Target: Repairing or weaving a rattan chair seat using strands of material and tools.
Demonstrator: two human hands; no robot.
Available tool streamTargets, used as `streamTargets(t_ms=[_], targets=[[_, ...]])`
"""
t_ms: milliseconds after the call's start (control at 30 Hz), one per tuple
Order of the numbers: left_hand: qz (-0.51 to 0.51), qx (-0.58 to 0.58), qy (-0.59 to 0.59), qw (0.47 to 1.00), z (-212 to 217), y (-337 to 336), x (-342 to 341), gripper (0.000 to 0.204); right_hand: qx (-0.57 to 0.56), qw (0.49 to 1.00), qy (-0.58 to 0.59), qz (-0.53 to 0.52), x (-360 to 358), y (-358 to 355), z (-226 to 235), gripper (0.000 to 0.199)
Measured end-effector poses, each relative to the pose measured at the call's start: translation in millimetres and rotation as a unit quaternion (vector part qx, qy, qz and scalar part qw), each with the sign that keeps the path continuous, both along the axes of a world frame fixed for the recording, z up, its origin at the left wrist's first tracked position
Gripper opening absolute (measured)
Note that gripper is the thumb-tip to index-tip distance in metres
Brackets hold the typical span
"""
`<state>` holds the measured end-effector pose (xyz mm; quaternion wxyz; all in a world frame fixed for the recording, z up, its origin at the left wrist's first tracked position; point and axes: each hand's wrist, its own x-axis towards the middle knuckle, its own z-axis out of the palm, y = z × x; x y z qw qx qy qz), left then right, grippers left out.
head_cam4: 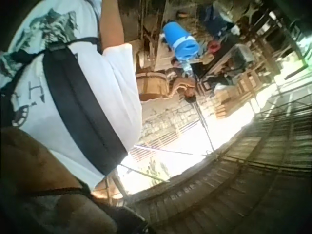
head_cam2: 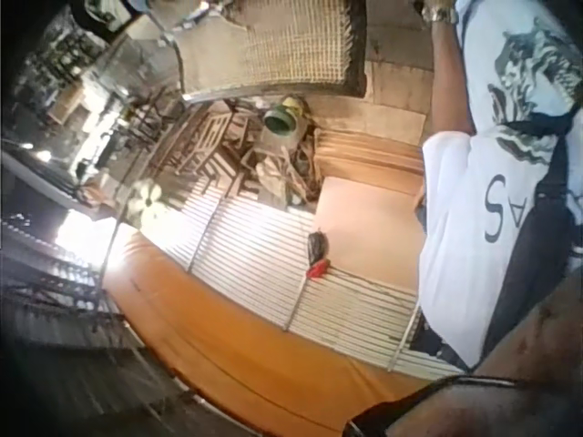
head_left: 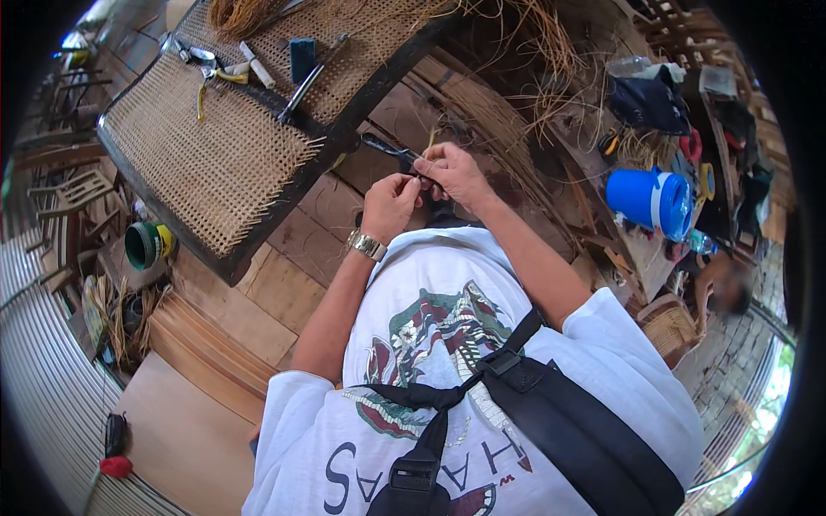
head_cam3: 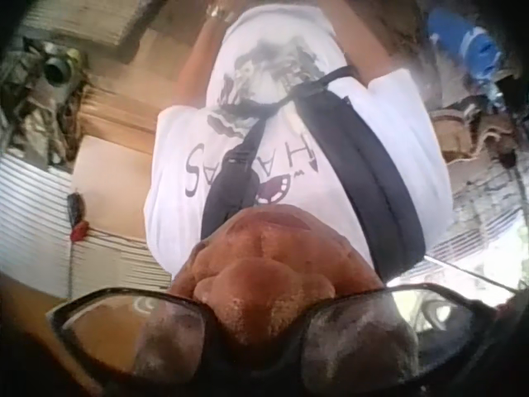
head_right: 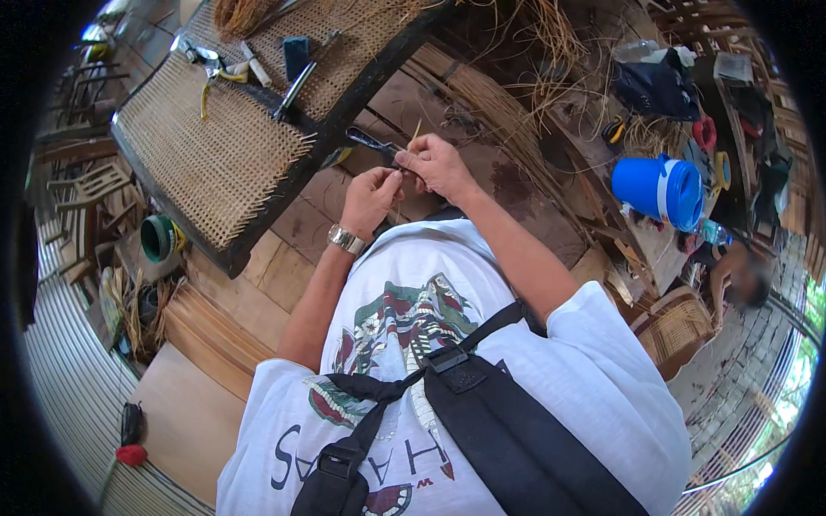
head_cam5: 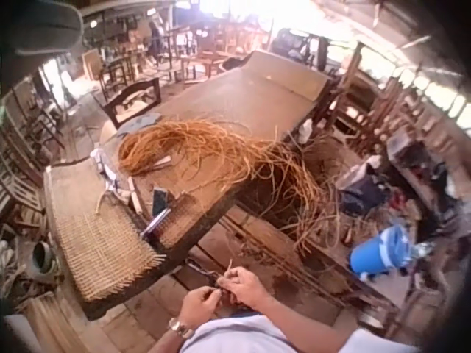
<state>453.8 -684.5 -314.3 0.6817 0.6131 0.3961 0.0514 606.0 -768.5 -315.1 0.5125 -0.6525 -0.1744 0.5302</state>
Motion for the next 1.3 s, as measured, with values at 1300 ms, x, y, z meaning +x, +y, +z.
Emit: streamTargets(t_ms=[1300], targets=[[0.471, 0.128, 0.145, 0.861, 29, -62, -155, 0.019, 0.001, 0.876, -0.464, 0.134, 194, 302, -70, 0.025]])
